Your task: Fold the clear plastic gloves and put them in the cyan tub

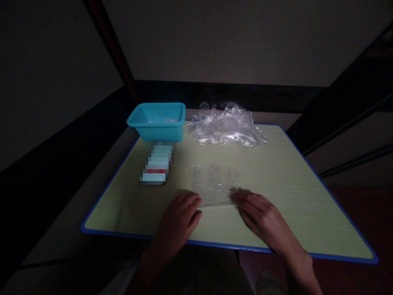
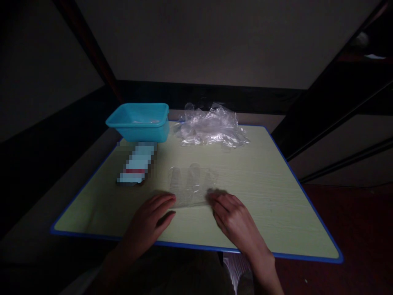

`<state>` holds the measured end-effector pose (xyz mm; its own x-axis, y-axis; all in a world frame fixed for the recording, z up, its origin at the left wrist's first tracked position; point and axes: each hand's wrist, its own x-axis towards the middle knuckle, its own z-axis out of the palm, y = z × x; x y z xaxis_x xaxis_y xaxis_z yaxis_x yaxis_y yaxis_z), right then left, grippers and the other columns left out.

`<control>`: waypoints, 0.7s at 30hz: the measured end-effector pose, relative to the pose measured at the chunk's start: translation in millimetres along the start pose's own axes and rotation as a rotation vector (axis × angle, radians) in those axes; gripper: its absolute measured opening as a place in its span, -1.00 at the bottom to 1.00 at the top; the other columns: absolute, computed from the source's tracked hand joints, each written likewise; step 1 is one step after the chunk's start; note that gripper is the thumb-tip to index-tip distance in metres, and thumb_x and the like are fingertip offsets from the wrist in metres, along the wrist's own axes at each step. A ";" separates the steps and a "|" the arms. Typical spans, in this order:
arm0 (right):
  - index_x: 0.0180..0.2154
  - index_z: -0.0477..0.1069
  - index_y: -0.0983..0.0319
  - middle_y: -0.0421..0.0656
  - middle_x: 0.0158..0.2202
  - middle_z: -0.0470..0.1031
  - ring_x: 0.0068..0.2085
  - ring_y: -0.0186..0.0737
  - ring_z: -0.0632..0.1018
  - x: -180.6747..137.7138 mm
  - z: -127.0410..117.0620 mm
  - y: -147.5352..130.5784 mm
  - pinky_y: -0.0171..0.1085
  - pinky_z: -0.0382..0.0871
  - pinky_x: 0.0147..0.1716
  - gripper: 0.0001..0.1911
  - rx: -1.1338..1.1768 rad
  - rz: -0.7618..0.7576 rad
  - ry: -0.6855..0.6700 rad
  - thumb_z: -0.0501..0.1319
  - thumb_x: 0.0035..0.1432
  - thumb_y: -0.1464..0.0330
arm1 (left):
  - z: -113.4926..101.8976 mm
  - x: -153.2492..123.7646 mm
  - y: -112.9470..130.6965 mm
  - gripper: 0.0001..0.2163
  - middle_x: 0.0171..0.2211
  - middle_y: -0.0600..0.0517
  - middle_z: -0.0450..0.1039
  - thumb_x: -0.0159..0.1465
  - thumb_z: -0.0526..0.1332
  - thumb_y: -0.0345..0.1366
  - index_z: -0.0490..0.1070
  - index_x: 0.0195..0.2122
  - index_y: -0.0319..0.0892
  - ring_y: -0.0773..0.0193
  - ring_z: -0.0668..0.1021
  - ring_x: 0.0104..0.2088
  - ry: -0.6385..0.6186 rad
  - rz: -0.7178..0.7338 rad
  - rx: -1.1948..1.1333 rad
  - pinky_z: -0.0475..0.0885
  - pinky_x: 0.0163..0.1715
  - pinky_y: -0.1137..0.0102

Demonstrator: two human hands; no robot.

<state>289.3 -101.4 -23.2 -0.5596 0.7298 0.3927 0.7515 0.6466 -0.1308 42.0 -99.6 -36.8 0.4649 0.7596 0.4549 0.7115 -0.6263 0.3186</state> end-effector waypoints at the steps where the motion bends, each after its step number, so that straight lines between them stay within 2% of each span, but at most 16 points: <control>1: -0.22 0.47 0.39 0.05 -0.22 0.55 -0.22 -0.06 0.55 -0.1 1.0 0.8 -0.06 0.48 -0.22 -0.74 0.007 0.001 0.013 0.02 0.20 0.52 | 0.3 1.0 0.5 -0.80 -0.19 -0.06 0.51 0.21 0.13 -0.45 0.37 -0.13 -0.20 0.15 0.52 -0.18 0.006 0.004 0.025 0.48 -0.19 0.23; 8: -0.24 0.46 0.32 -0.01 -0.27 0.56 -0.26 -0.12 0.56 1.2 -0.7 2.0 -0.11 0.46 -0.26 -0.78 0.126 0.061 0.063 0.04 0.22 0.47 | -0.5 8.2 2.6 -0.90 -0.31 -0.07 0.53 0.22 0.11 -0.42 0.39 -0.27 -0.25 0.13 0.54 -0.32 0.085 0.042 0.161 0.48 -0.32 0.23; 12: -0.28 0.46 0.29 -0.06 -0.35 0.56 -0.33 -0.15 0.55 2.2 -6.4 -0.2 -0.14 0.44 -0.31 -0.80 0.190 0.094 0.100 0.05 0.22 0.45 | -2.7 7.6 -2.6 -0.83 -0.36 -0.03 0.53 0.26 0.04 -0.46 0.42 -0.32 -0.23 0.19 0.55 -0.36 0.138 0.053 0.139 0.48 -0.33 0.27; 17: -0.29 0.43 0.23 -0.11 -0.31 0.56 -0.27 -0.20 0.55 3.0 -13.9 -2.8 -0.19 0.43 -0.26 -0.86 0.331 0.155 0.190 0.10 0.19 0.46 | -12.3 7.8 -8.4 -0.87 -0.36 -0.01 0.55 0.24 0.12 -0.44 0.46 -0.33 -0.19 0.26 0.57 -0.33 0.275 -0.018 -0.062 0.49 -0.28 0.36; 21: -0.27 0.41 0.19 -0.16 -0.30 0.55 -0.28 -0.26 0.56 2.2 -21.8 -6.6 -0.28 0.44 -0.30 -0.86 0.460 0.221 0.268 0.13 0.17 0.49 | -31.0 13.9 -2.1 -0.88 -0.34 0.01 0.57 0.21 0.15 -0.44 0.48 -0.36 -0.18 0.30 0.59 -0.33 0.243 -0.093 -0.299 0.50 -0.29 0.44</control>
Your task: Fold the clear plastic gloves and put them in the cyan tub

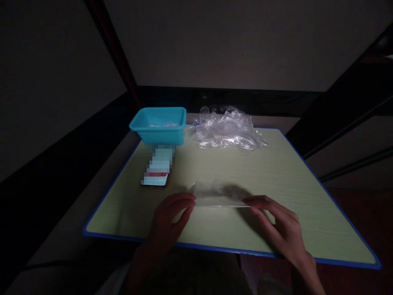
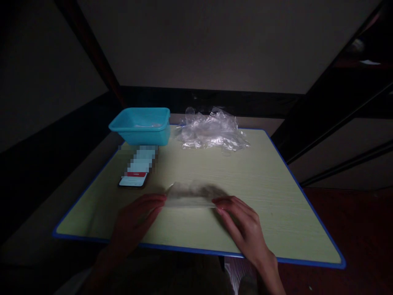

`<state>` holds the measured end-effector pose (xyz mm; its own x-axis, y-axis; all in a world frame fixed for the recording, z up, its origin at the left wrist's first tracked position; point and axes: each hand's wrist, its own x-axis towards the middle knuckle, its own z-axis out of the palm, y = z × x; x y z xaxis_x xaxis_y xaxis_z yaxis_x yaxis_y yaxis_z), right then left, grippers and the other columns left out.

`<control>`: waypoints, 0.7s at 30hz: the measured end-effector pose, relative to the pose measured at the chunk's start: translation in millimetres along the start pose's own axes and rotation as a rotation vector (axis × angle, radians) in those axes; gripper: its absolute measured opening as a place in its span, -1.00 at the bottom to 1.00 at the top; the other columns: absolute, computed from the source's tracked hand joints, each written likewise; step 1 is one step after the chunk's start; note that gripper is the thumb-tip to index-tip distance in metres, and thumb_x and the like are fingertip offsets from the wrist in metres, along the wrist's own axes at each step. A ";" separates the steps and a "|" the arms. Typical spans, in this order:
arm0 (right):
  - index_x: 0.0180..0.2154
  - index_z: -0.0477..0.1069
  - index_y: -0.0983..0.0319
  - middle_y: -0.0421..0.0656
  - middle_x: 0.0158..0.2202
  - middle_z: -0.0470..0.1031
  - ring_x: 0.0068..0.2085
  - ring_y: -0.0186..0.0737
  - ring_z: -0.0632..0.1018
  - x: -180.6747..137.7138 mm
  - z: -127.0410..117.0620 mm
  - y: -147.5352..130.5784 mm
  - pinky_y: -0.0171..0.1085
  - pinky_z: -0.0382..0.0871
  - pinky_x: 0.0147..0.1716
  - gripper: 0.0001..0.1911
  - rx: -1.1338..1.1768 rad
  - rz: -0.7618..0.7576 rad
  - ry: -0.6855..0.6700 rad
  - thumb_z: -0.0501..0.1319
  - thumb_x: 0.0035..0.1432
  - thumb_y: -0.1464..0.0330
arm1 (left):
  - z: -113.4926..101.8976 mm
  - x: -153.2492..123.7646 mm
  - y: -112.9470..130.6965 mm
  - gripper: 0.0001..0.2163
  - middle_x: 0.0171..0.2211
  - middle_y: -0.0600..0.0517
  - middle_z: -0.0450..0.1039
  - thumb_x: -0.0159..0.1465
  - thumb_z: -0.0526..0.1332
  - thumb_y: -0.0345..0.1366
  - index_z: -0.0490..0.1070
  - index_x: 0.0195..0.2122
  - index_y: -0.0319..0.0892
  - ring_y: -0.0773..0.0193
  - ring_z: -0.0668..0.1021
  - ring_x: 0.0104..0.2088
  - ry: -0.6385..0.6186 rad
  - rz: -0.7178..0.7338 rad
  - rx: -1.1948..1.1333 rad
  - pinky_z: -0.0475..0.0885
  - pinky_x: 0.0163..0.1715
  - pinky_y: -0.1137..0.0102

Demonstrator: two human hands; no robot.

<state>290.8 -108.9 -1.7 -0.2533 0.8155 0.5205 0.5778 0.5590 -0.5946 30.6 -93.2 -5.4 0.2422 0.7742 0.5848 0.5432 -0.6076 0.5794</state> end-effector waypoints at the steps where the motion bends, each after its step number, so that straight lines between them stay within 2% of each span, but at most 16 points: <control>1: -0.26 0.41 0.18 -0.17 -0.31 0.56 -0.29 -0.27 0.56 -0.1 -1.8 -2.3 -0.30 0.44 -0.32 -0.85 0.030 0.014 0.016 0.13 0.17 0.50 | -3.9 2.4 4.5 -0.88 -0.35 0.02 0.57 0.20 0.16 -0.45 0.48 -0.36 -0.18 0.31 0.59 -0.33 0.000 -0.027 -0.043 0.50 -0.29 0.47; 8: -0.33 0.45 0.15 -0.22 -0.42 0.55 -0.38 -0.29 0.56 -0.7 -17.1 -26.3 -0.37 0.45 -0.41 -0.83 0.213 0.066 0.170 0.18 0.10 0.53 | -27.2 6.3 35.4 -0.85 -0.38 0.13 0.57 0.21 0.13 -0.46 0.45 -0.35 -0.09 0.37 0.59 -0.36 -0.014 -0.143 -0.228 0.46 -0.32 0.53; 11: -0.39 0.46 0.16 -0.24 -0.49 0.51 -0.48 -0.34 0.52 2.6 -23.2 -34.8 -0.43 0.40 -0.53 -0.89 0.266 0.184 0.217 0.21 0.09 0.48 | -30.6 7.7 43.6 -0.88 -0.44 0.14 0.56 0.19 0.15 -0.42 0.46 -0.38 -0.08 0.35 0.58 -0.43 0.010 -0.240 -0.184 0.43 -0.41 0.52; 13: -0.46 0.44 0.18 -0.25 -0.59 0.45 -0.58 -0.37 0.46 7.7 -24.5 -35.2 -0.45 0.35 -0.62 -0.90 0.314 0.297 0.157 0.22 0.10 0.42 | -27.5 12.6 44.4 -0.90 -0.54 0.12 0.51 0.18 0.14 -0.36 0.44 -0.43 -0.12 0.35 0.54 -0.53 -0.024 -0.363 -0.189 0.39 -0.52 0.52; 16: -0.50 0.43 0.22 -0.25 -0.68 0.38 -0.64 -0.37 0.42 15.6 -18.9 -25.5 -0.42 0.32 -0.67 -0.81 0.384 0.433 0.004 0.20 0.10 0.29 | -13.7 21.9 34.9 -0.83 -0.66 0.13 0.39 0.18 0.08 -0.26 0.37 -0.49 -0.17 0.37 0.43 -0.66 -0.137 -0.536 -0.286 0.28 -0.67 0.53; 21: -0.53 0.34 0.23 -0.24 -0.65 0.35 -0.61 -0.35 0.39 15.4 0.7 0.6 -0.37 0.30 -0.63 -0.71 0.363 0.522 -0.184 0.14 0.12 0.19 | 17.5 22.2 2.4 -0.82 -0.67 0.15 0.26 0.17 0.03 -0.27 0.26 -0.54 -0.17 0.37 0.33 -0.62 -0.240 -0.573 -0.213 0.15 -0.65 0.52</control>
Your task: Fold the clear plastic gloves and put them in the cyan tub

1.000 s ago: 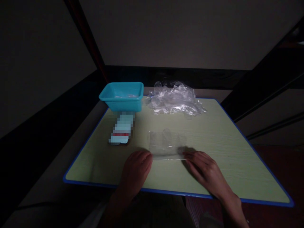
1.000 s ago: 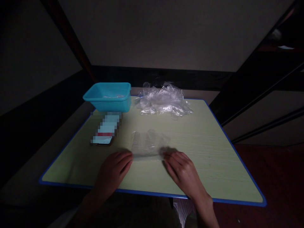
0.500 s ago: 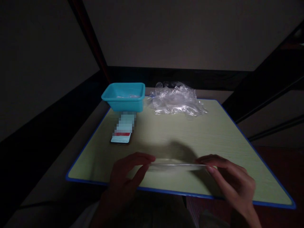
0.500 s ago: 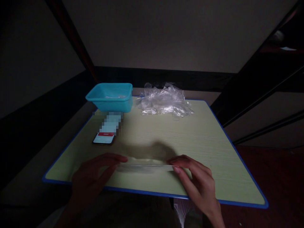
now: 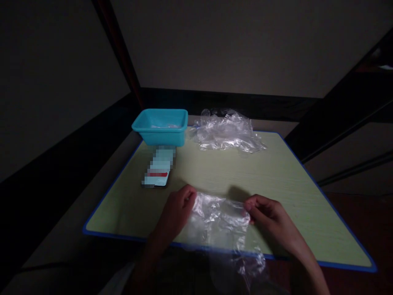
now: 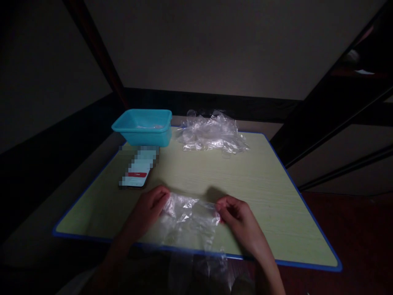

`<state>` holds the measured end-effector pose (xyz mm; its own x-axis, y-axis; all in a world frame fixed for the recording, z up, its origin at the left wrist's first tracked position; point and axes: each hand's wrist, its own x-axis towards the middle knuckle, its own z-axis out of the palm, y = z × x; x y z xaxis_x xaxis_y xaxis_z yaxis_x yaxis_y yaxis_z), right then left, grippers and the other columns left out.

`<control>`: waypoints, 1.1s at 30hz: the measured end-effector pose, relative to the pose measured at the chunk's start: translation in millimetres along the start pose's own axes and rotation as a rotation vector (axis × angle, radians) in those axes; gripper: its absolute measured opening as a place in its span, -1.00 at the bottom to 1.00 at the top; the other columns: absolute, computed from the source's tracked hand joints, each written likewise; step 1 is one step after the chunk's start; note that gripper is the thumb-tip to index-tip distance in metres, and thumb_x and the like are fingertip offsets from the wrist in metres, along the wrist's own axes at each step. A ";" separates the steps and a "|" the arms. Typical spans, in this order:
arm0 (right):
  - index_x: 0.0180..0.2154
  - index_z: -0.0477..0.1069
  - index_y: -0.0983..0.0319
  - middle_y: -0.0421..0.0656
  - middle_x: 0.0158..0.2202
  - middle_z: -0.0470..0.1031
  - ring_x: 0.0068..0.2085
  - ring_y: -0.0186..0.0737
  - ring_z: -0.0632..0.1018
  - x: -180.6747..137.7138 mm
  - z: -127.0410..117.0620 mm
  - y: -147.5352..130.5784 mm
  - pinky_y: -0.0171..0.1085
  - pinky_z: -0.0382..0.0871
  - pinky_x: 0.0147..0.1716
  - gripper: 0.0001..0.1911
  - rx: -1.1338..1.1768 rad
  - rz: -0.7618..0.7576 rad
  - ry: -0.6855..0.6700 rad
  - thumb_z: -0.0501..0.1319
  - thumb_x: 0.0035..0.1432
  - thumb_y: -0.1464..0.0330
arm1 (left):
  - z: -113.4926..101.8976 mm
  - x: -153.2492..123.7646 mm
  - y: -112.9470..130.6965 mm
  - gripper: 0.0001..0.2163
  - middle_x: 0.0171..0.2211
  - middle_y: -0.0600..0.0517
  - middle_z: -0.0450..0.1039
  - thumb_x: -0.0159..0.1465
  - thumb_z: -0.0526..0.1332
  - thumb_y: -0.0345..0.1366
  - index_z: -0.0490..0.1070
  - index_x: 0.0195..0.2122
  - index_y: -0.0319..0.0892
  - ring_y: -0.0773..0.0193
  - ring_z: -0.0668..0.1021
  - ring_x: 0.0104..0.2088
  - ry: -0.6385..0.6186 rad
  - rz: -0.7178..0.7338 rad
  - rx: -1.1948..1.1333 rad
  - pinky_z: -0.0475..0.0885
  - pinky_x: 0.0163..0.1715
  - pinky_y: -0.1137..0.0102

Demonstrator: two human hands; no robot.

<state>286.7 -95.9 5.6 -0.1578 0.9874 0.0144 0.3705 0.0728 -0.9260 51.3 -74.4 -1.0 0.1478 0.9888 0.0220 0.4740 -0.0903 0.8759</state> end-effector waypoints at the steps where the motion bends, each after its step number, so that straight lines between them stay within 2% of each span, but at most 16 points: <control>1: -0.53 0.33 0.23 -0.24 -0.64 0.35 -0.60 -0.34 0.39 1.1 1.3 4.4 -0.36 0.29 -0.62 -0.71 -0.034 0.011 -0.047 0.12 0.13 0.20 | 3.1 2.2 -5.9 -0.83 -0.67 0.14 0.24 0.17 0.02 -0.29 0.25 -0.55 -0.17 0.36 0.33 -0.61 -0.023 -0.004 0.011 0.14 -0.64 0.52; 5: -0.49 0.29 0.23 -0.22 -0.58 0.35 -0.54 -0.32 0.40 1.9 3.7 13.1 -0.32 0.30 -0.56 -0.76 -0.087 0.046 -0.160 0.08 0.16 0.25 | 8.0 4.2 -16.7 -0.85 -0.65 0.15 0.20 0.16 0.01 -0.32 0.22 -0.55 -0.17 0.36 0.30 -0.59 -0.045 -0.061 -0.022 0.16 -0.62 0.52; 11: -0.24 0.21 0.19 -0.25 -0.48 0.31 -0.50 -0.33 0.38 2.1 6.2 16.6 -0.32 0.31 -0.55 -0.89 -0.055 -0.016 -0.129 0.07 0.17 0.33 | 6.2 9.9 -15.7 -0.85 -0.64 0.15 0.19 0.16 0.01 -0.32 0.21 -0.54 -0.16 0.35 0.29 -0.59 -0.092 -0.064 -0.031 0.16 -0.62 0.51; 15: -0.29 0.20 0.16 -0.26 -0.50 0.33 -0.48 -0.31 0.40 1.4 4.5 11.8 -0.30 0.35 -0.51 -0.97 -0.094 -0.066 -0.199 0.05 0.19 0.40 | 7.4 14.3 -18.8 -0.87 -0.64 0.15 0.20 0.16 0.02 -0.33 0.19 -0.52 -0.17 0.36 0.31 -0.59 -0.064 -0.058 0.002 0.14 -0.61 0.51; 18: -0.38 0.26 0.17 -0.24 -0.52 0.38 -0.49 -0.29 0.43 2.5 1.9 7.2 -0.28 0.37 -0.52 -0.90 -0.140 -0.110 -0.248 0.04 0.19 0.42 | 5.0 12.5 -20.4 -0.93 -0.67 0.20 0.21 0.17 0.05 -0.30 0.23 -0.37 -0.17 0.37 0.31 -0.63 -0.098 -0.104 -0.019 0.14 -0.62 0.51; 20: -0.43 0.29 0.17 -0.24 -0.55 0.39 -0.51 -0.29 0.44 3.9 0.7 7.2 -0.29 0.36 -0.54 -0.85 -0.156 -0.136 -0.262 0.04 0.17 0.43 | 0.3 8.6 -19.9 -0.79 -0.69 0.23 0.23 0.14 0.10 -0.32 0.22 -0.18 -0.20 0.36 0.33 -0.64 -0.177 -0.144 -0.034 0.16 -0.63 0.51; 22: -0.44 0.32 0.18 -0.24 -0.56 0.40 -0.52 -0.30 0.45 5.1 0.4 9.7 -0.30 0.35 -0.56 -0.84 -0.144 -0.135 -0.266 0.04 0.16 0.44 | -5.7 3.3 -18.6 -0.55 -0.67 0.24 0.30 0.07 0.16 -0.40 0.13 0.02 -0.22 0.34 0.39 -0.61 -0.258 -0.175 -0.045 0.23 -0.60 0.50; 25: -0.42 0.35 0.19 -0.24 -0.57 0.41 -0.54 -0.32 0.45 5.8 0.9 15.2 -0.33 0.35 -0.59 -0.83 -0.101 -0.101 -0.252 0.04 0.16 0.44 | -12.7 -4.7 -17.8 -0.27 -0.58 0.21 0.41 -0.03 0.22 -0.50 -0.03 0.18 -0.19 0.32 0.48 -0.53 -0.312 -0.189 -0.074 0.35 -0.48 0.46; 28: -0.40 0.37 0.20 -0.22 -0.55 0.42 -0.53 -0.32 0.46 5.1 0.8 18.5 -0.33 0.37 -0.58 -0.84 -0.083 -0.074 -0.220 0.04 0.17 0.42 | -13.7 -8.3 -20.3 -0.20 -0.55 0.19 0.42 -0.06 0.22 -0.55 -0.09 0.22 -0.16 0.31 0.51 -0.50 -0.310 -0.125 -0.046 0.40 -0.41 0.43; 33: -0.37 0.40 0.21 -0.19 -0.51 0.46 -0.48 -0.29 0.50 2.0 -2.3 19.4 -0.31 0.42 -0.52 -0.86 -0.080 -0.062 -0.215 0.07 0.16 0.42 | -8.4 2.4 -25.5 -0.21 -0.52 0.16 0.42 -0.03 0.17 -0.54 -0.12 0.24 -0.18 0.32 0.48 -0.51 -0.236 -0.037 0.138 0.39 -0.43 0.43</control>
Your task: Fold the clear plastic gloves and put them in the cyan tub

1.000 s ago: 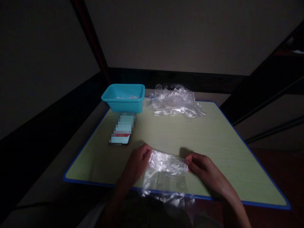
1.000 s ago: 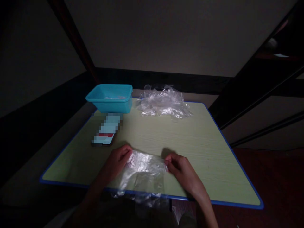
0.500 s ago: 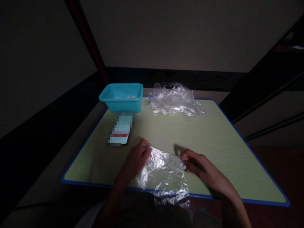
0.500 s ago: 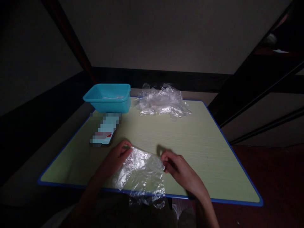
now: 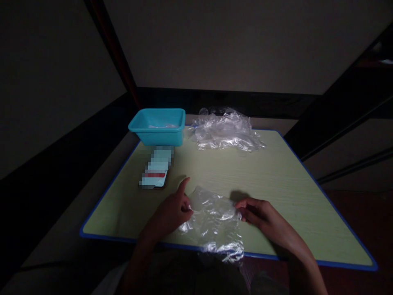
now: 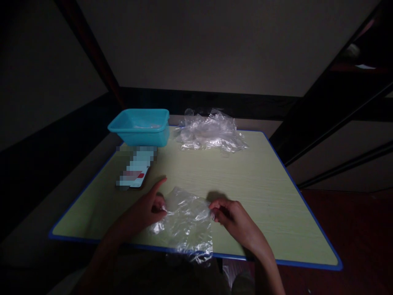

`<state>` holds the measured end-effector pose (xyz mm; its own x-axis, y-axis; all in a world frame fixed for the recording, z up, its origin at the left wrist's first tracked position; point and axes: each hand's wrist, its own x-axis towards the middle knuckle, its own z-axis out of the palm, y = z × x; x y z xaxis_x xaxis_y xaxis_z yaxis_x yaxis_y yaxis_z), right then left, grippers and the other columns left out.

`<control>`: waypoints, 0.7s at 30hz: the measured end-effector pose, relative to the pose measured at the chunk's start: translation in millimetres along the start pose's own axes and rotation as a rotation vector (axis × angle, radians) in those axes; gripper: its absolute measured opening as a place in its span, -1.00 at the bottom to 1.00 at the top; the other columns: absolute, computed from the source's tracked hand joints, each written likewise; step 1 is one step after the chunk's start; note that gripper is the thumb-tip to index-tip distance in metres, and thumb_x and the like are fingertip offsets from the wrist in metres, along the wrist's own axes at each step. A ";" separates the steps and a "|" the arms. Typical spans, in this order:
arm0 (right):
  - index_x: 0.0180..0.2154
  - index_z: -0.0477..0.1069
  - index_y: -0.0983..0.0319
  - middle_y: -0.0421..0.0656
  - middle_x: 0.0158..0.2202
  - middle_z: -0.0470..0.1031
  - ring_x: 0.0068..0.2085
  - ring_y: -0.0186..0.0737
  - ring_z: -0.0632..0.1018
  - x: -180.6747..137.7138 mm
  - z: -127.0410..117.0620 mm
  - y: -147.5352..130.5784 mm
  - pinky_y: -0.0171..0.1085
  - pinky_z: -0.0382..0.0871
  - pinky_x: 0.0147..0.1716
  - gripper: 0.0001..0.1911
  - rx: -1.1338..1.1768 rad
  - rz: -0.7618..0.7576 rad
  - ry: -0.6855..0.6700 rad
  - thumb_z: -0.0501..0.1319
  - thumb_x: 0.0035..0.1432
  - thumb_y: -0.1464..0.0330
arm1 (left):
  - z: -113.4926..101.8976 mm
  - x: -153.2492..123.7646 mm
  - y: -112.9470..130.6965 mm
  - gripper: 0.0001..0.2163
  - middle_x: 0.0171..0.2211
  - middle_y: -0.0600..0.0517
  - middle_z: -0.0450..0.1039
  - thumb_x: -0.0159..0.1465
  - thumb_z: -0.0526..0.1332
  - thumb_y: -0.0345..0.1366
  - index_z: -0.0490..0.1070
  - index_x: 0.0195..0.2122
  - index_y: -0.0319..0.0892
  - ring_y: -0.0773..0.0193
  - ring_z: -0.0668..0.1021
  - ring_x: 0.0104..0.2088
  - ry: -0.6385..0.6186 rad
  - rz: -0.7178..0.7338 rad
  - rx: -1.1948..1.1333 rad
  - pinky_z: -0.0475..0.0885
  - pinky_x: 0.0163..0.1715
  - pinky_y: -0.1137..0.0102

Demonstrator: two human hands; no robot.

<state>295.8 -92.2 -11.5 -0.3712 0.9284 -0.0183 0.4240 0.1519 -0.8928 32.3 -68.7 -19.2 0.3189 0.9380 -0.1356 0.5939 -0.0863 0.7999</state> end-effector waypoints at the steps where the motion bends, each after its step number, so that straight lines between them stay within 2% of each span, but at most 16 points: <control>1: -0.35 0.40 0.22 -0.18 -0.49 0.47 -0.47 -0.29 0.50 -0.9 -0.3 -0.1 -0.30 0.43 -0.50 -0.87 0.007 -0.003 -0.001 0.08 0.16 0.42 | -0.1 4.2 -0.2 -0.22 -0.51 0.15 0.42 -0.03 0.16 -0.53 -0.12 0.24 -0.20 0.31 0.48 -0.51 0.037 -0.001 0.054 0.38 -0.43 0.43; 5: -0.33 0.41 0.22 -0.18 -0.48 0.50 -0.46 -0.29 0.53 -3.9 0.9 -3.6 -0.32 0.45 -0.52 -0.86 0.013 -0.020 -0.026 0.08 0.16 0.44 | -1.1 22.7 1.1 -0.29 -0.47 0.12 0.42 0.01 0.12 -0.50 -0.09 0.22 -0.21 0.28 0.48 -0.46 0.166 0.042 0.236 0.38 -0.39 0.40; 10: -0.24 0.44 0.21 -0.16 -0.41 0.56 -0.46 -0.30 0.55 -9.6 7.7 -12.6 -0.36 0.46 -0.55 -0.82 -0.033 -0.041 -0.124 0.09 0.18 0.46 | 3.3 44.0 2.1 -0.37 -0.47 0.07 0.44 0.07 0.08 -0.51 -0.01 0.20 -0.20 0.26 0.49 -0.47 0.310 0.092 0.362 0.37 -0.42 0.40; 12: -0.19 0.45 0.18 -0.18 -0.37 0.57 -0.43 -0.29 0.56 -14.1 10.1 -15.0 -0.36 0.48 -0.51 -0.79 -0.052 -0.069 -0.187 0.10 0.17 0.47 | 5.5 49.4 1.8 -0.40 -0.44 0.03 0.46 0.08 0.07 -0.52 0.03 0.19 -0.21 0.23 0.51 -0.42 0.355 0.129 0.380 0.40 -0.36 0.36; 14: -0.13 0.44 0.14 -0.20 -0.36 0.56 -0.40 -0.28 0.56 -18.2 11.2 -17.2 -0.34 0.50 -0.48 -0.74 -0.121 -0.114 -0.213 0.14 0.15 0.46 | 6.5 50.9 1.5 -0.42 -0.30 -0.05 0.48 0.08 0.08 -0.53 0.05 0.17 -0.22 0.18 0.53 -0.28 0.402 0.179 0.383 0.42 -0.23 0.28; 18: -0.12 0.45 0.14 -0.19 -0.33 0.56 -0.38 -0.26 0.56 -15.3 11.7 -22.8 -0.30 0.50 -0.43 -0.76 -0.272 -0.158 -0.072 0.10 0.20 0.42 | 7.0 38.2 1.7 -0.50 0.01 -0.16 0.36 0.14 0.11 -0.48 0.12 0.13 -0.19 0.08 0.41 0.03 0.489 0.301 0.398 0.32 0.02 0.14; 21: -0.06 0.42 0.20 -0.09 -0.11 0.52 -0.09 -0.14 0.52 -1.8 15.5 -23.9 -0.11 0.45 -0.11 -0.71 -0.456 -0.219 0.040 0.02 0.25 0.43 | 10.3 18.7 1.0 -0.62 0.04 -0.16 0.35 0.21 0.07 -0.42 0.19 0.08 -0.21 0.08 0.39 0.06 0.491 0.351 0.404 0.31 0.06 0.13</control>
<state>273.5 -102.7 2.9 -0.4634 0.8691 0.1728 0.6609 0.4689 -0.5860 46.5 -54.6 -27.0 0.2289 0.8667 0.4431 0.7744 -0.4379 0.4566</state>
